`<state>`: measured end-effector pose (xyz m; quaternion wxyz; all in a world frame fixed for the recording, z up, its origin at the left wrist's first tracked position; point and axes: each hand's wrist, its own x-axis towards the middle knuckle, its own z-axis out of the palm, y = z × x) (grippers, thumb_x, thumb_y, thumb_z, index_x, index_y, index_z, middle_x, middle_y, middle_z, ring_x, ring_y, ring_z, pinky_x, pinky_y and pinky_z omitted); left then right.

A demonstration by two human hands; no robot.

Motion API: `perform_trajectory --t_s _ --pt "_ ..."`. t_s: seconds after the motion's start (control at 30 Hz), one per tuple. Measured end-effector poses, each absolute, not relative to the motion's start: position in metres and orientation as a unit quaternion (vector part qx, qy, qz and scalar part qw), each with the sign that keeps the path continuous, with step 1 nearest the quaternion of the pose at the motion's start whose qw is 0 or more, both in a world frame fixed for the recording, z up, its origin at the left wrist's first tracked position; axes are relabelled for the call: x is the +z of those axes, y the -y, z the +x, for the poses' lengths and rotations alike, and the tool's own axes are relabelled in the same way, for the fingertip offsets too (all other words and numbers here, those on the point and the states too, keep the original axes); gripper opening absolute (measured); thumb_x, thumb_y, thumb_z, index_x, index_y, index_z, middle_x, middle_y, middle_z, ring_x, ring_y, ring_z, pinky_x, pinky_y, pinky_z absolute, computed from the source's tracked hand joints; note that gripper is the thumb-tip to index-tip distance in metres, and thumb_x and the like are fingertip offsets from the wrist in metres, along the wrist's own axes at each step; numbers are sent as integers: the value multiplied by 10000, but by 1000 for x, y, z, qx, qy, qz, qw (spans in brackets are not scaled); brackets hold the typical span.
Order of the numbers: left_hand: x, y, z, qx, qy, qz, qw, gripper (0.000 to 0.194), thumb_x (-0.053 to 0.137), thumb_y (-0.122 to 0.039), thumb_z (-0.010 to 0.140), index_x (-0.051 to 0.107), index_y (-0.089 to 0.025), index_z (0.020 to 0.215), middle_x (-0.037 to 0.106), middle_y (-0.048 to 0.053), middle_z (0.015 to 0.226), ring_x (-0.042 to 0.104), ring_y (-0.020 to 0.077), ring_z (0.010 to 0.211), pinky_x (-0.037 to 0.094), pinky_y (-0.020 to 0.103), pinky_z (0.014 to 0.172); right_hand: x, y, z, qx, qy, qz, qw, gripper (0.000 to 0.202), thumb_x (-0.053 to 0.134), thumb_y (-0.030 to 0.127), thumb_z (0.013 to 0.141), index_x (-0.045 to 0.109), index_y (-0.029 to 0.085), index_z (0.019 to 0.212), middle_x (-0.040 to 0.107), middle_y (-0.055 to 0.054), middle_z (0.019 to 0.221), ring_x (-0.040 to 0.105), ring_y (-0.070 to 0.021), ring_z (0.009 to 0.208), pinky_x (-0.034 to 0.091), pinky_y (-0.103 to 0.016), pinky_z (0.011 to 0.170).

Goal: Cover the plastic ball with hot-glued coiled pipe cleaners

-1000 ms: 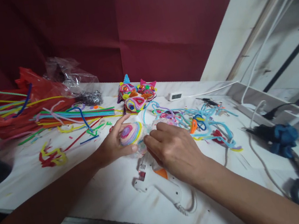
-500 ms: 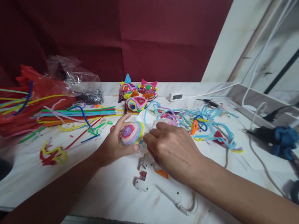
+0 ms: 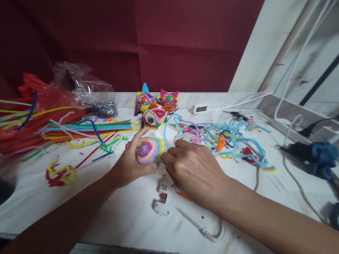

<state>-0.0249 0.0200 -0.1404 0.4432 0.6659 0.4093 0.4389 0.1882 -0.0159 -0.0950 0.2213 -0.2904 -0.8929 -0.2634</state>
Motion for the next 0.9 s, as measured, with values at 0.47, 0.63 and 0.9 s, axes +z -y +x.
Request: perform_trajectory --t_s 0.47,0.63,0.9 --pt "-134 -19 -28 440 -388 668 457 1253 829 -289 554 297 -195 1684 658 128 1390 699 304 1130 573 367 955 -76 3 205 -112 911 -276 286 229 570 82 1040 768 168 967 781 -88 863 734 -216 763 558 -323 683" --pt "-132 -16 -29 439 -376 666 471 1264 847 -301 552 292 -207 1683 632 133 1402 688 313 1137 575 379 955 -72 -1 208 -101 911 -274 292 255 551 84 1053 780 173 983 781 -91 892 747 -217 808 565 -322 706" --pt "-129 -13 -29 437 -350 683 470 1226 841 -273 553 336 -271 1671 635 99 1416 690 320 1158 583 381 961 -76 -7 206 -48 905 -288 308 248 605 60 995 793 212 938 817 -62 900 759 -200 764 579 -321 706"
